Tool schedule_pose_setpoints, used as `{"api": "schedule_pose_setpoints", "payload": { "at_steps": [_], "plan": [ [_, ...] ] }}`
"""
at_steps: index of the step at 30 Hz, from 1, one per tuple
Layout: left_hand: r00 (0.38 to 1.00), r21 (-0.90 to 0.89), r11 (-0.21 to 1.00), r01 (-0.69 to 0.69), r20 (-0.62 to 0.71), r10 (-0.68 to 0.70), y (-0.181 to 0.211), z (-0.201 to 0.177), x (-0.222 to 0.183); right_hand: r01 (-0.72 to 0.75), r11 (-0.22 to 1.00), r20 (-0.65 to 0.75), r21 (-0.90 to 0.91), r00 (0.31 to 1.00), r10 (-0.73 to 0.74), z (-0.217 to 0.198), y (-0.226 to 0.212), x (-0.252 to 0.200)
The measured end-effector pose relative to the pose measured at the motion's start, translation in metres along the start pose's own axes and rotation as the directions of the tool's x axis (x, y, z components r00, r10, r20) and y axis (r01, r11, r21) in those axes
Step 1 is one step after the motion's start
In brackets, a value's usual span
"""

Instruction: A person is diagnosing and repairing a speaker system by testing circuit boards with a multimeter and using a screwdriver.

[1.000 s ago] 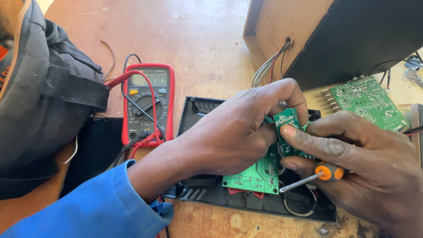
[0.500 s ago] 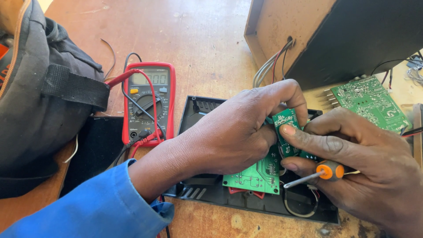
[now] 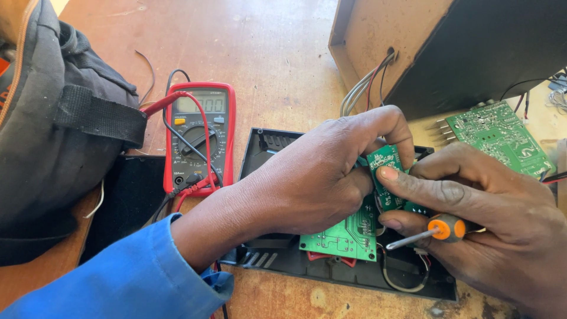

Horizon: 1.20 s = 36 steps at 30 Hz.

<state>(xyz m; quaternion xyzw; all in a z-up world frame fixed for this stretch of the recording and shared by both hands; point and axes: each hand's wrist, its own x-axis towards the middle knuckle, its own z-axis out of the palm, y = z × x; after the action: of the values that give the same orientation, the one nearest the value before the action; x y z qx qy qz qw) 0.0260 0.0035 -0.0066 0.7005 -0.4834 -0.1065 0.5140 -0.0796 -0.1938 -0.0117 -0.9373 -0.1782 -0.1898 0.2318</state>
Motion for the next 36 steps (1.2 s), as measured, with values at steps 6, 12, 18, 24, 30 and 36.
{"api": "schedule_pose_setpoints", "payload": {
  "at_steps": [6,12,18,24,30,36],
  "plan": [
    [1.000,0.016,1.000,0.012,0.004,-0.012,-0.001,0.000,0.000,-0.013,0.999,-0.001,0.047,1.000,0.013,-0.001,0.000,0.002],
    [1.000,0.033,0.999,0.000,0.003,0.000,-0.003,0.001,0.000,-0.055,0.993,0.033,0.104,0.998,0.052,-0.003,-0.004,0.005],
    [1.000,0.044,0.999,0.000,0.005,-0.001,-0.002,0.001,0.000,-0.057,0.990,0.031,0.126,0.998,0.054,-0.003,-0.004,0.005],
    [1.000,0.047,0.999,0.010,0.009,-0.010,0.000,0.000,0.000,-0.052,0.993,0.044,0.102,0.998,0.048,-0.003,-0.003,0.005],
    [1.000,0.038,0.999,0.010,0.021,-0.010,0.004,-0.002,0.000,-0.043,0.998,0.005,0.045,0.999,0.043,0.001,0.000,0.001],
    [0.995,0.068,0.995,0.076,0.056,-0.080,0.008,-0.007,0.001,0.075,0.995,-0.009,0.069,0.997,-0.075,0.002,0.003,0.001]
  ]
}}
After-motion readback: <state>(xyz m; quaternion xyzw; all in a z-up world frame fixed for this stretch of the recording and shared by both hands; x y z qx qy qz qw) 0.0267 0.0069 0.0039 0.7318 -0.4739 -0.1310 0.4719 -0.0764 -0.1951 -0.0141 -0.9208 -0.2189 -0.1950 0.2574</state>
